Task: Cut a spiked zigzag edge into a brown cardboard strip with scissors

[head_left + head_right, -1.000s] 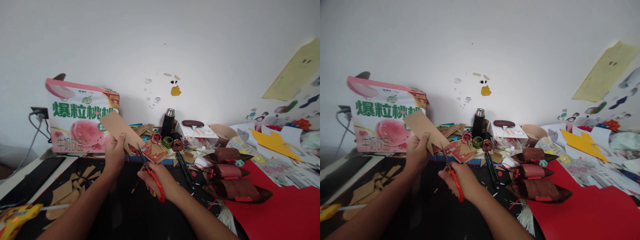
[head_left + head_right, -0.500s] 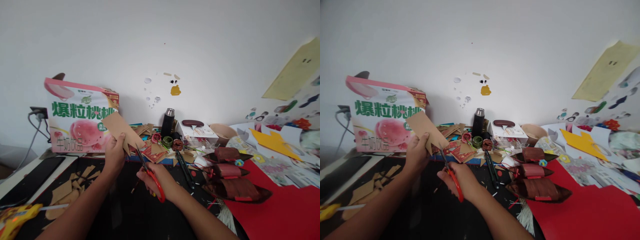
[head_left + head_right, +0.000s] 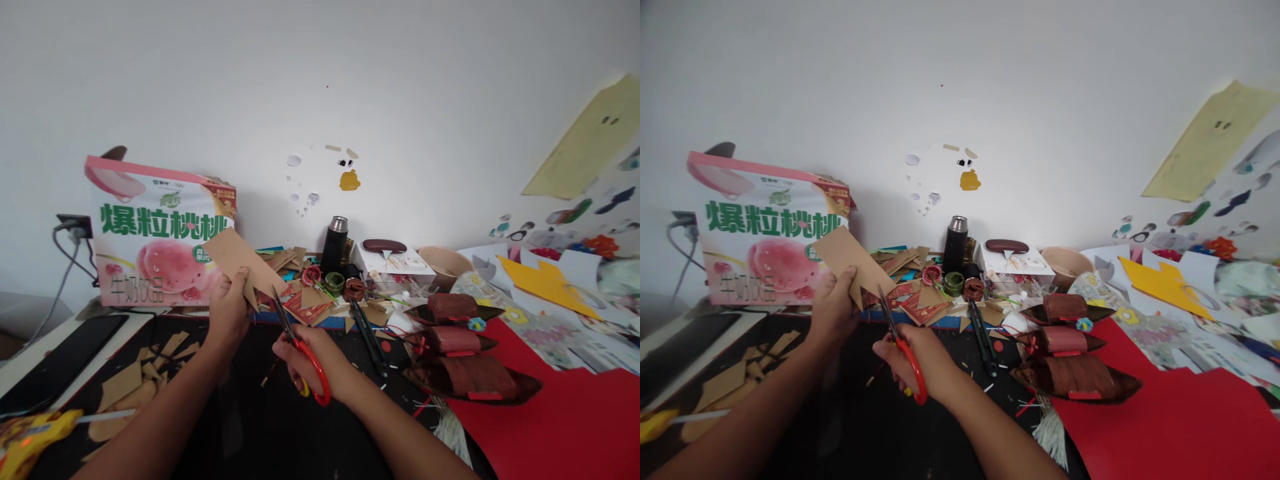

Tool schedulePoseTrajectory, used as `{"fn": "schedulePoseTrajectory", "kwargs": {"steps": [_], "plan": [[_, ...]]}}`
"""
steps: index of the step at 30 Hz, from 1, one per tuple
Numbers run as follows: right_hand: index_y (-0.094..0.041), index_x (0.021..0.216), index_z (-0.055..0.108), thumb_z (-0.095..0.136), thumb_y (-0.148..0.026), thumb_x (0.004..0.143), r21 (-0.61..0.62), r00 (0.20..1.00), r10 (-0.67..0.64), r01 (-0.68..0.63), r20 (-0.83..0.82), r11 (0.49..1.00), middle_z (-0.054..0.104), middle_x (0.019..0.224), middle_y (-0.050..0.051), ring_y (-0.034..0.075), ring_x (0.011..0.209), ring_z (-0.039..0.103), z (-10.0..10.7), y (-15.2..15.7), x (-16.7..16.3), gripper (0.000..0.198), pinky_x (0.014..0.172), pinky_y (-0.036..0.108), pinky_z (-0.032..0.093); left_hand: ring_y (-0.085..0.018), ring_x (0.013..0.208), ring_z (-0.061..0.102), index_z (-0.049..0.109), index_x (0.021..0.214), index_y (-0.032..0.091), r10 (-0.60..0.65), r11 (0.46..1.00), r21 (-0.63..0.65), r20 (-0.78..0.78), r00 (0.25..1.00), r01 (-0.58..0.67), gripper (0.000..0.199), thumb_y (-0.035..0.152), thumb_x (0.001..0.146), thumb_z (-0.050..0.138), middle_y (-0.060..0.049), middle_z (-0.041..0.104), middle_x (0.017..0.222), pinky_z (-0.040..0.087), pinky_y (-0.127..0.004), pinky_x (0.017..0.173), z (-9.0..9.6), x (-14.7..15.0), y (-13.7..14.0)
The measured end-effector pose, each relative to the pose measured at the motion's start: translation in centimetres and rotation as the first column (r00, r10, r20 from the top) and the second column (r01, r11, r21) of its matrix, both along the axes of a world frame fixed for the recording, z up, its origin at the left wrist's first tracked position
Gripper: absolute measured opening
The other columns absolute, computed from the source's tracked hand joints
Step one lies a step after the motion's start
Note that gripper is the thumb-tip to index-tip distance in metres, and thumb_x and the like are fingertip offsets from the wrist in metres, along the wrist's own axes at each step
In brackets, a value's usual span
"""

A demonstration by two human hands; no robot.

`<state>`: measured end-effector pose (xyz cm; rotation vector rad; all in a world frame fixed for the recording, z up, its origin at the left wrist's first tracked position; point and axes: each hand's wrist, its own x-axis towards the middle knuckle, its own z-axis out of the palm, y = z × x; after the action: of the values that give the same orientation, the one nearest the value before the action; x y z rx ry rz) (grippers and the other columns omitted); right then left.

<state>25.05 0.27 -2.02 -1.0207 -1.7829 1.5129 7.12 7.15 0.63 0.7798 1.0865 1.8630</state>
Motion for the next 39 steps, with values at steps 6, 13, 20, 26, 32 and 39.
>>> {"fn": "schedulePoseTrajectory", "kwargs": {"steps": [6,13,20,26,32,39], "plan": [[-0.02,0.096,0.059,0.061,-0.069,0.097,-0.003,1.0,0.01,-0.01,-0.005,1.0,0.056,0.058,-0.006,0.01,0.044,0.054,0.1,0.0,0.0,0.049,0.041,0.018,0.043,-0.012,0.053,0.061,0.062,0.093,0.018,-0.014,0.999,0.041,-0.085,0.996,0.018,0.033,0.046,0.081,0.076,0.003,0.068,0.072,0.05,-0.021,0.049,-0.3,-0.1,-0.1],[-0.02,0.097,0.057,0.061,-0.069,0.097,-0.009,1.0,-0.001,0.001,-0.024,1.0,0.055,0.058,-0.007,0.011,0.043,0.055,-0.3,0.2,-0.1,0.049,0.042,0.018,0.044,-0.015,0.051,0.059,0.062,0.088,0.019,0.004,1.0,0.012,-0.28,0.96,0.0,0.032,0.05,0.086,0.071,0.001,0.065,0.066,0.046,-0.023,0.045,0.0,0.2,-0.9],[-0.021,0.1,0.059,0.061,-0.064,0.099,0.047,0.998,-0.032,0.03,0.052,0.998,0.057,0.06,-0.005,0.012,0.044,0.056,-0.3,0.3,0.2,0.043,0.04,0.019,0.044,-0.023,0.073,0.069,0.066,0.086,0.019,0.019,0.999,0.044,-0.382,0.924,-0.002,0.026,0.045,0.086,0.071,-0.005,0.071,0.078,0.054,-0.028,0.059,0.5,0.3,-1.4],[-0.022,0.096,0.059,0.064,-0.062,0.099,0.06,0.994,-0.056,0.051,0.092,0.997,0.057,0.059,-0.005,0.012,0.043,0.056,0.4,0.1,0.2,0.04,0.039,0.02,0.044,-0.024,0.076,0.07,0.067,0.088,0.02,0.017,0.999,0.053,-0.364,0.931,0.003,0.027,0.046,0.085,0.072,-0.004,0.069,0.075,0.055,-0.029,0.061,0.3,0.2,-1.4],[-0.022,0.095,0.058,0.063,-0.061,0.099,0.049,0.995,-0.066,0.062,0.08,0.997,0.057,0.058,-0.005,0.013,0.043,0.057,0.3,0.2,0.1,0.039,0.039,0.02,0.045,-0.021,0.063,0.064,0.066,0.09,0.02,-0.013,0.999,0.032,-0.421,0.907,0.029,0.03,0.049,0.087,0.069,-0.003,0.069,0.073,0.053,-0.03,0.058,0.2,0.5,-1.5],[-0.022,0.095,0.055,0.058,-0.061,0.101,0.067,0.997,-0.067,0.064,0.039,0.996,0.057,0.058,-0.006,0.013,0.043,0.056,0.2,0.2,0.2,0.039,0.041,0.02,0.044,-0.021,0.06,0.063,0.064,0.089,0.021,-0.061,0.998,-0.012,-0.354,0.933,0.061,0.034,0.054,0.085,0.071,0.0,0.064,0.065,0.051,-0.029,0.055,0.2,0.9,-1.7]]}}
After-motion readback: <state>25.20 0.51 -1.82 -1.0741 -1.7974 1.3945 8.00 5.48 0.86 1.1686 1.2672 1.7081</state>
